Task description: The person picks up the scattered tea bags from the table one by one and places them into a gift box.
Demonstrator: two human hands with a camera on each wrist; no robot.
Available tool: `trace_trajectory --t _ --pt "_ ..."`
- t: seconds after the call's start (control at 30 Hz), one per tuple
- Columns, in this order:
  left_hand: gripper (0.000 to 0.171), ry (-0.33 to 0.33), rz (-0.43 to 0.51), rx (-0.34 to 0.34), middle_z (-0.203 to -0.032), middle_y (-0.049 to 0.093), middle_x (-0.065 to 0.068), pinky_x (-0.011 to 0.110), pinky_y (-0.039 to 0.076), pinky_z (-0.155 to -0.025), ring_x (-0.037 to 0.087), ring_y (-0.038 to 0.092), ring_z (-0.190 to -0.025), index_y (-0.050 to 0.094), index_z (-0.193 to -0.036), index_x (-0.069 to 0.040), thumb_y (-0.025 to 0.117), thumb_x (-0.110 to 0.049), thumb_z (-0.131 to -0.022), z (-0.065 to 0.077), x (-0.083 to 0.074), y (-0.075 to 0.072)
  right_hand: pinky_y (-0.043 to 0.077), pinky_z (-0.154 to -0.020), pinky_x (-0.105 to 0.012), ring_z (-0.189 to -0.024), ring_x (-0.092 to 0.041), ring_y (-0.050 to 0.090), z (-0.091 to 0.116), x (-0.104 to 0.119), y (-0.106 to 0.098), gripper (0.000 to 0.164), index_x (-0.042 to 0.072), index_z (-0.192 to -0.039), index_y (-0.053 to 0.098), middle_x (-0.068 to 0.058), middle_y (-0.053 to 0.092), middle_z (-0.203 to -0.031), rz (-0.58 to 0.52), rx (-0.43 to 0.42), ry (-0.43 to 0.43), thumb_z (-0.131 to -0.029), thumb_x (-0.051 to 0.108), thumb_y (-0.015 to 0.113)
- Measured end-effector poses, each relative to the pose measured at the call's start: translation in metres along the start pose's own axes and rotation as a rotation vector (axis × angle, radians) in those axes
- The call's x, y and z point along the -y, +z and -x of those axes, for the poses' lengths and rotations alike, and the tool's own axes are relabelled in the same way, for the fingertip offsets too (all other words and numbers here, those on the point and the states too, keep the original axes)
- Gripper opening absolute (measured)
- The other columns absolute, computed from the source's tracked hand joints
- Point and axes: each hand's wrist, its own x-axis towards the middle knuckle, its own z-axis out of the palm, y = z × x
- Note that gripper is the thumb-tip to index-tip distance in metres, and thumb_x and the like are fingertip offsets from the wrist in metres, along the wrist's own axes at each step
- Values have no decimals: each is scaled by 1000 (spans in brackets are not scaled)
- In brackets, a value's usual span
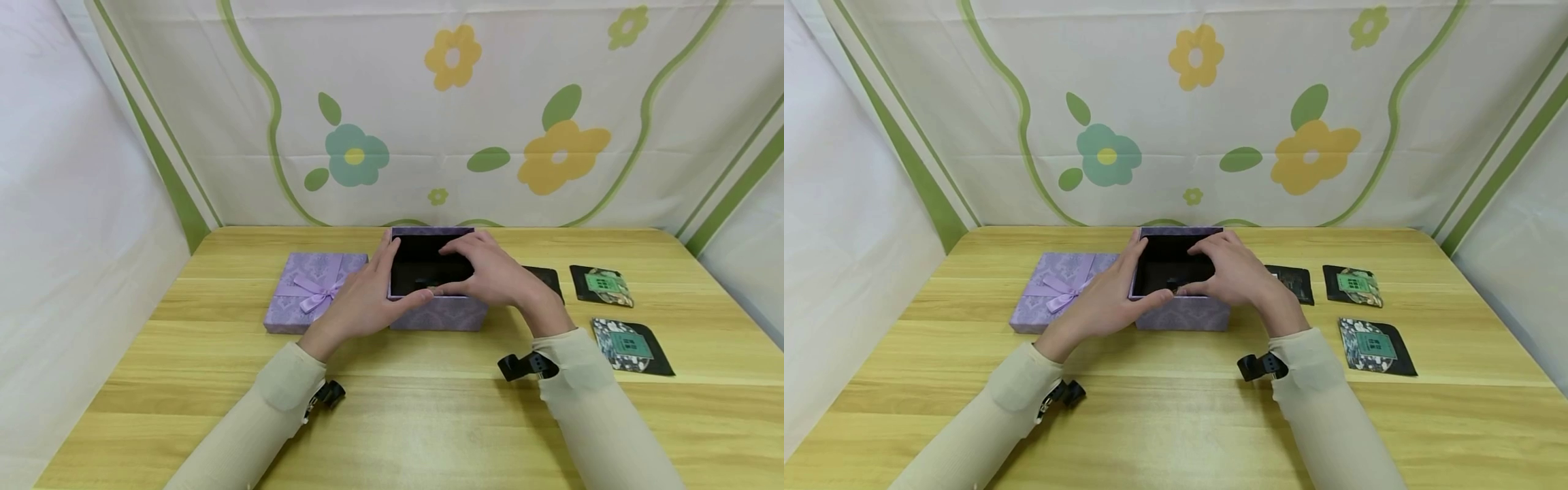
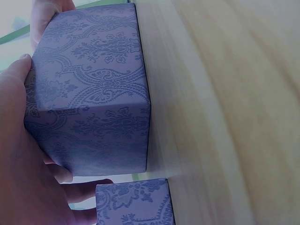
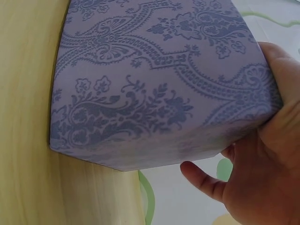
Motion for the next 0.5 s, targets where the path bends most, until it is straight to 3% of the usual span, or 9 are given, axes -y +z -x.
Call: trace_trajectory --t 0.23,0.5 --pt "115 -2 4 -2 -179 -10 -13 70 37 -119 44 51 -147 0 -173 -32 46 -94 -87 1 0 0 41 -118 -61 -148 -36 46 8 -8 -8 68 13 -150 59 -10 55 -156 -83 -55 -60 -95 47 79" --pt "115 -4 26 -5 -180 -10 -13 71 34 -121 42 50 -149 0 -173 -32 49 -93 -87 2 -1 0 47 -109 -58 -147 -32 47 29 -28 -35 61 19 -152 57 -5 53 -158 -181 -131 5 -99 43 76"
